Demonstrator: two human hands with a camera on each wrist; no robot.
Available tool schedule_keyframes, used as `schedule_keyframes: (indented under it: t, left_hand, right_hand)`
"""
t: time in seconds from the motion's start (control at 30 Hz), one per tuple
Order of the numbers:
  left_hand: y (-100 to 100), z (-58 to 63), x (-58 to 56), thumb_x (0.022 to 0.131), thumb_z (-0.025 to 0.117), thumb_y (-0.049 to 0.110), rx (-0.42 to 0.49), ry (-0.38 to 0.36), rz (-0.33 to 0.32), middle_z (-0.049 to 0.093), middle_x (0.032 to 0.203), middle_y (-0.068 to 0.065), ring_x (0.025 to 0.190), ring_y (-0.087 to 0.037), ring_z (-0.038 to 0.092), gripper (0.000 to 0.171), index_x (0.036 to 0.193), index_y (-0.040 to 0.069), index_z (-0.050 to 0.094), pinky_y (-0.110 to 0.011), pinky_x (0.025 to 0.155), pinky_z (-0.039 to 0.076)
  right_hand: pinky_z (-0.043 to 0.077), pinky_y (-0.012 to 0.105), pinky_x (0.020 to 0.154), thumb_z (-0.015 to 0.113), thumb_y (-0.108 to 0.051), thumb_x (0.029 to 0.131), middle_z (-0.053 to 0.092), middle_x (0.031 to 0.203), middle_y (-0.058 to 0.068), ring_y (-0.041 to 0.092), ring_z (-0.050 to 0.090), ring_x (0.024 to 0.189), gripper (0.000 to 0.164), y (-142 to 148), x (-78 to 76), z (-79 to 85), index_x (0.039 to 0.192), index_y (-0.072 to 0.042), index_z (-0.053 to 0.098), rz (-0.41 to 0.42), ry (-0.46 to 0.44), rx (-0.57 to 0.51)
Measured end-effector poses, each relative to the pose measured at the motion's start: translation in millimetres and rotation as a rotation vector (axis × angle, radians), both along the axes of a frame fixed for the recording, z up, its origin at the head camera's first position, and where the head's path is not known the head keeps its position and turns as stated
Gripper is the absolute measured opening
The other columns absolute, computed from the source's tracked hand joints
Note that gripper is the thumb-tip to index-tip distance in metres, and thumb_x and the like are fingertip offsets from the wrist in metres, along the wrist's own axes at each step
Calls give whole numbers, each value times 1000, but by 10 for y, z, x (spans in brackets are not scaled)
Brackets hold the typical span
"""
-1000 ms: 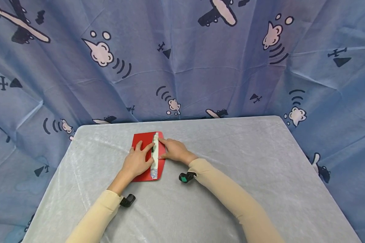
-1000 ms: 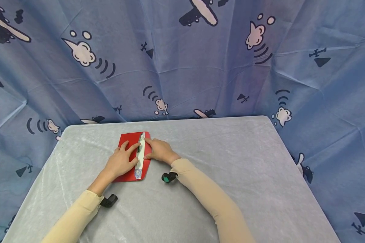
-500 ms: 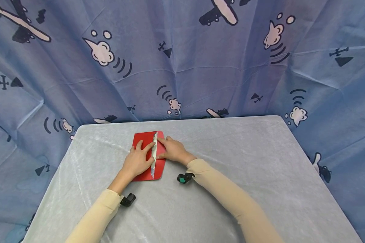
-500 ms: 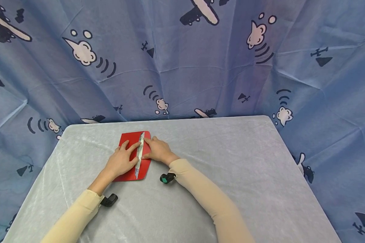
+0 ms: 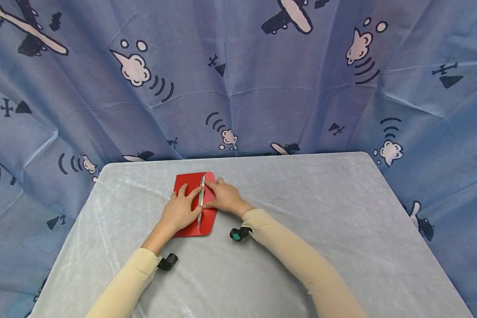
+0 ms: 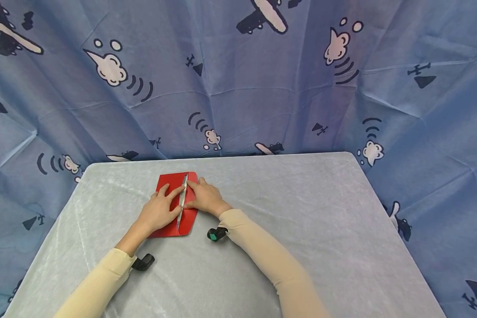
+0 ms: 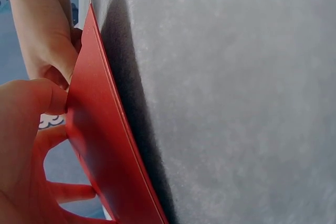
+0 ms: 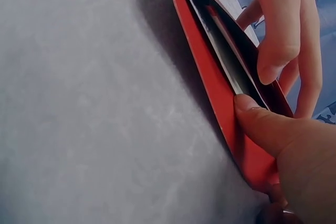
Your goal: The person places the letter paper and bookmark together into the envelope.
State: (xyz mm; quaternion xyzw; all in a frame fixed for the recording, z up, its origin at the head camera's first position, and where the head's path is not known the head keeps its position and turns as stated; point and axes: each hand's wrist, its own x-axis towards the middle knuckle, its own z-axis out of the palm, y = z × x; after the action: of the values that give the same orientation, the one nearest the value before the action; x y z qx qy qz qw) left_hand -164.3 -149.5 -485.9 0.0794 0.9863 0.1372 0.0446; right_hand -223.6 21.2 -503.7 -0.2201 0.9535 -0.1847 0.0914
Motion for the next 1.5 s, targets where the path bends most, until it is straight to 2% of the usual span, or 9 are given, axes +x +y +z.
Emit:
schedule_keyframes:
  t: [0.57, 1.13, 1.5]
  left_hand:
    - [-8, -27, 1, 90, 58, 42, -3, 1, -3, 33, 156, -27, 128, -57, 46, 64, 150, 29, 41, -61, 86, 55]
    - [-1, -14, 8, 92, 58, 42, -11, 10, -6, 33, 155, -27, 126, -56, 48, 63, 151, 29, 41, -60, 83, 56]
    - [-14, -6, -3, 92, 57, 42, -13, -1, -14, 33, 155, -27, 125, -58, 48, 63, 151, 29, 41, -61, 82, 55]
  right_hand:
    - [40, 27, 59, 79, -54, 77, 52, 102, 7, 18, 54, 68, 88, -19, 12, -4, 150, -23, 43, -3, 2, -1]
    - [40, 27, 57, 76, -58, 78, 52, 101, 5, 17, 53, 67, 85, -41, -16, -17, 151, -30, 42, -2, -1, 28]
    - [38, 26, 56, 76, -57, 78, 52, 100, 6, 17, 51, 65, 83, -24, -6, -24, 150, -28, 44, 9, 23, 8]
